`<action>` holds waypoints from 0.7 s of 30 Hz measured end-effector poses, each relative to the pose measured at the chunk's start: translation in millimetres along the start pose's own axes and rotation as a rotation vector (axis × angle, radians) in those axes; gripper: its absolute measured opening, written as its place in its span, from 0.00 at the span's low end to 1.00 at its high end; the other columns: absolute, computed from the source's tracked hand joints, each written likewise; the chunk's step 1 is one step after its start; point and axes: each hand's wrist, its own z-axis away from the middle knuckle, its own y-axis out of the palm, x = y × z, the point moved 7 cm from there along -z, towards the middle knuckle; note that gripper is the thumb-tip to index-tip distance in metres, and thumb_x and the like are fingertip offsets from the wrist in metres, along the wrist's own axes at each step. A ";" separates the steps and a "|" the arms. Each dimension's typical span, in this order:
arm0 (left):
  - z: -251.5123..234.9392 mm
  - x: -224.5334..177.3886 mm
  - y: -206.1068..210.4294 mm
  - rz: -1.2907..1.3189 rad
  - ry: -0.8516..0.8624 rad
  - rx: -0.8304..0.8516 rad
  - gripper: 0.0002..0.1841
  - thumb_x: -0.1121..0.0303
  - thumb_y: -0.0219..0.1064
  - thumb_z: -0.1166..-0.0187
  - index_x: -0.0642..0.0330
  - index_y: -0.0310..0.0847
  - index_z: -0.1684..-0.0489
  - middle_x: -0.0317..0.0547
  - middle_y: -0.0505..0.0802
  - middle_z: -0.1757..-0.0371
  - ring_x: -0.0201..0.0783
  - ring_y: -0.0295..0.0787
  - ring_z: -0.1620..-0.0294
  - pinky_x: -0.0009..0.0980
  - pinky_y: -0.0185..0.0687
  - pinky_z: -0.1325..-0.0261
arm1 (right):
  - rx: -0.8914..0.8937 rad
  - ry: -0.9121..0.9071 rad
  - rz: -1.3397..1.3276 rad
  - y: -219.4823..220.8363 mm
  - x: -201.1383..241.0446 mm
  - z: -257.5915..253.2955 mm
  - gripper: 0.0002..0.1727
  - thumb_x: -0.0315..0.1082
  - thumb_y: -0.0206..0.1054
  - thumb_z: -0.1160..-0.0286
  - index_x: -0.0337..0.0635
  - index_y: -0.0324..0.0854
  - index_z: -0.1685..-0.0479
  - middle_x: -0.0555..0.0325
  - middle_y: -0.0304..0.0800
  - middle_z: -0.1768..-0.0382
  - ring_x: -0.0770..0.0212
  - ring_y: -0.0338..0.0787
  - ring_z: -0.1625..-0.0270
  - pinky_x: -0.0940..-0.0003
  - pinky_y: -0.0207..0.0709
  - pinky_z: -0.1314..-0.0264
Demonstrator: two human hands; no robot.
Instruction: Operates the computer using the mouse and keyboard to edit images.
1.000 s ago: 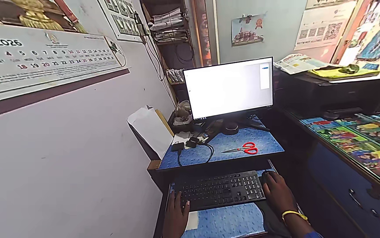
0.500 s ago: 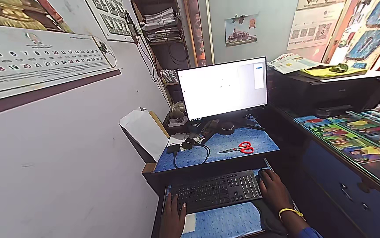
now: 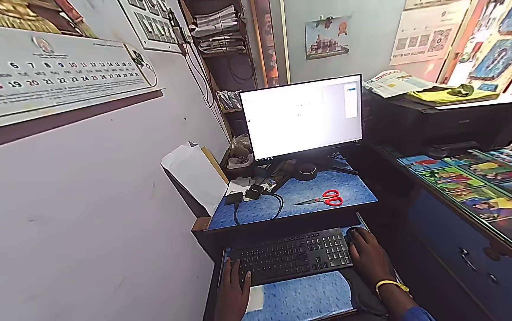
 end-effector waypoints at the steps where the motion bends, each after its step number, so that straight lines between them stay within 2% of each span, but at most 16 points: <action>1: -0.2 -0.5 -0.6 -0.003 -0.001 0.001 0.38 0.39 0.45 0.16 0.60 0.72 0.18 0.64 0.64 0.10 0.61 0.68 0.14 0.54 0.71 0.19 | -0.001 0.000 -0.004 0.2 -0.3 -0.2 0.25 0.46 0.56 0.24 0.52 0.86 0.31 0.50 0.82 0.25 0.49 0.79 0.20 0.50 0.72 0.18; 8: -0.8 -3.1 -3.6 0.012 -0.007 -0.016 0.38 0.39 0.46 0.16 0.60 0.73 0.19 0.64 0.66 0.11 0.59 0.72 0.16 0.54 0.74 0.22 | 0.027 0.016 0.007 1.5 -0.3 -0.6 0.26 0.46 0.56 0.23 0.53 0.85 0.29 0.51 0.81 0.24 0.49 0.78 0.19 0.50 0.72 0.18; 12: -0.7 -0.4 -1.0 0.005 -0.017 -0.014 0.39 0.38 0.45 0.16 0.59 0.73 0.18 0.63 0.65 0.10 0.59 0.69 0.14 0.53 0.72 0.20 | 0.046 0.019 0.003 3.5 -1.9 -0.3 0.28 0.45 0.58 0.24 0.54 0.80 0.23 0.50 0.78 0.21 0.48 0.76 0.17 0.49 0.72 0.18; 14: -1.3 0.2 -0.1 0.007 -0.020 -0.014 0.39 0.38 0.45 0.17 0.59 0.73 0.19 0.64 0.64 0.10 0.60 0.67 0.13 0.53 0.70 0.18 | 0.020 0.014 -0.014 2.3 -2.0 0.0 0.27 0.45 0.59 0.23 0.52 0.81 0.24 0.47 0.79 0.22 0.45 0.77 0.19 0.47 0.74 0.20; 21: -2.2 2.6 2.6 -0.018 -0.022 0.009 0.39 0.38 0.45 0.17 0.60 0.73 0.19 0.64 0.64 0.10 0.60 0.67 0.13 0.53 0.70 0.19 | -0.024 0.031 -0.017 1.4 -2.4 0.1 0.25 0.45 0.57 0.22 0.50 0.85 0.29 0.47 0.81 0.23 0.46 0.78 0.19 0.49 0.73 0.19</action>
